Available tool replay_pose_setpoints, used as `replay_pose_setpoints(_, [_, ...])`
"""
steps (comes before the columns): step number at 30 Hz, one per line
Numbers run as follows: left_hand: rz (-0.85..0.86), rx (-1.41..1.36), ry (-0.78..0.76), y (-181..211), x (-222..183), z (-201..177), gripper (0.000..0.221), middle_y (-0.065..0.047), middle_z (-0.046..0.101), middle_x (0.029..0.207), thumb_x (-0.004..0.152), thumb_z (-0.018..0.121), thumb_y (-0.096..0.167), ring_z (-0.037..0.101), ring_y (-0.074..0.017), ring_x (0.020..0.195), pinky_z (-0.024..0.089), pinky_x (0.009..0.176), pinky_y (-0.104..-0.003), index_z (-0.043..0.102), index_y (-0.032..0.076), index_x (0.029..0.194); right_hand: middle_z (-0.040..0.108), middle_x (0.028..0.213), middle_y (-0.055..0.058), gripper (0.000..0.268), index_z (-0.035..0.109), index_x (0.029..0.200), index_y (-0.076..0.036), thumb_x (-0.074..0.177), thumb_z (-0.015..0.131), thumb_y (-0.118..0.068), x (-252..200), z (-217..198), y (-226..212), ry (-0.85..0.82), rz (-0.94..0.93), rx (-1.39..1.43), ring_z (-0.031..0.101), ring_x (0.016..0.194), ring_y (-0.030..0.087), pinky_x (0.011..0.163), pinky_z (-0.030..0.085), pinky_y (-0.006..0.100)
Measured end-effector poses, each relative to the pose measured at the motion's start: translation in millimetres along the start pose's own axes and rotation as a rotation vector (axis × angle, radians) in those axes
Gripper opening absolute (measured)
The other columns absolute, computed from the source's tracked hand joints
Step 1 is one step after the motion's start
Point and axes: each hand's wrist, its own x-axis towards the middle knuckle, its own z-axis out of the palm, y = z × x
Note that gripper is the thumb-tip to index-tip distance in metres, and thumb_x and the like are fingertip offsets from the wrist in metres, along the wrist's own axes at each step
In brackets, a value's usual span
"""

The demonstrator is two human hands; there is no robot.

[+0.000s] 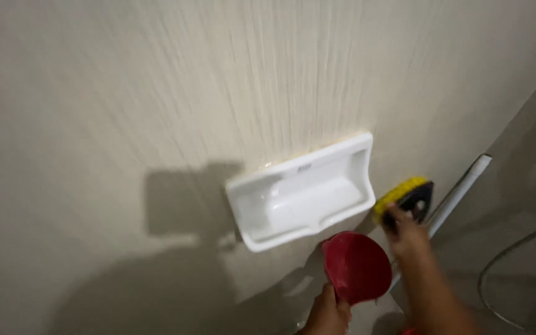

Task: Cleaning a tiled bathroom wall using a scrub brush and rinsing with water from a scoop.

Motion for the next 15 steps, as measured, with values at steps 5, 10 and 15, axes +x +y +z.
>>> replay_pose_setpoints(5, [-0.169, -0.146, -0.003, 21, -45, -6, 0.045, -0.005, 0.061, 0.084, 0.105, 0.045, 0.02, 0.055, -0.0145, 0.067, 0.046, 0.058, -0.032, 0.034, 0.011, 0.148, 0.066, 0.127, 0.01, 0.055, 0.059, 0.14, -0.008, 0.09, 0.076, -0.021, -9, -43, 24, -0.074, 0.157, -0.051, 0.064, 0.103, 0.026, 0.085, 0.057, 0.037])
replay_pose_setpoints(10, [-0.005, -0.073, 0.147, -3, -61, 8, 0.036, -0.013, 0.066, 0.088, 0.103, 0.049, 0.019, 0.063, -0.02, 0.066, 0.053, 0.059, -0.037, 0.041, -0.001, 0.132, 0.069, 0.116, 0.018, 0.056, 0.061, 0.139, -0.01, 0.087, 0.075, -0.028, -130, -23, 25, -0.366, 0.468, -0.743, 0.066, 0.084, 0.026, 0.066, 0.058, 0.039])
replay_pose_setpoints(15, [0.172, -0.052, 0.237, -56, -59, 31, 0.038, -0.021, 0.067, 0.094, 0.104, 0.048, 0.016, 0.067, -0.0292, 0.075, 0.054, 0.065, -0.042, 0.04, -0.007, 0.132, 0.064, 0.123, 0.015, 0.069, 0.042, 0.149, -0.012, 0.09, 0.076, -0.025, -132, -30, 45, -0.316, 0.4, -0.889, 0.07, 0.093, 0.034, 0.069, 0.06, 0.045])
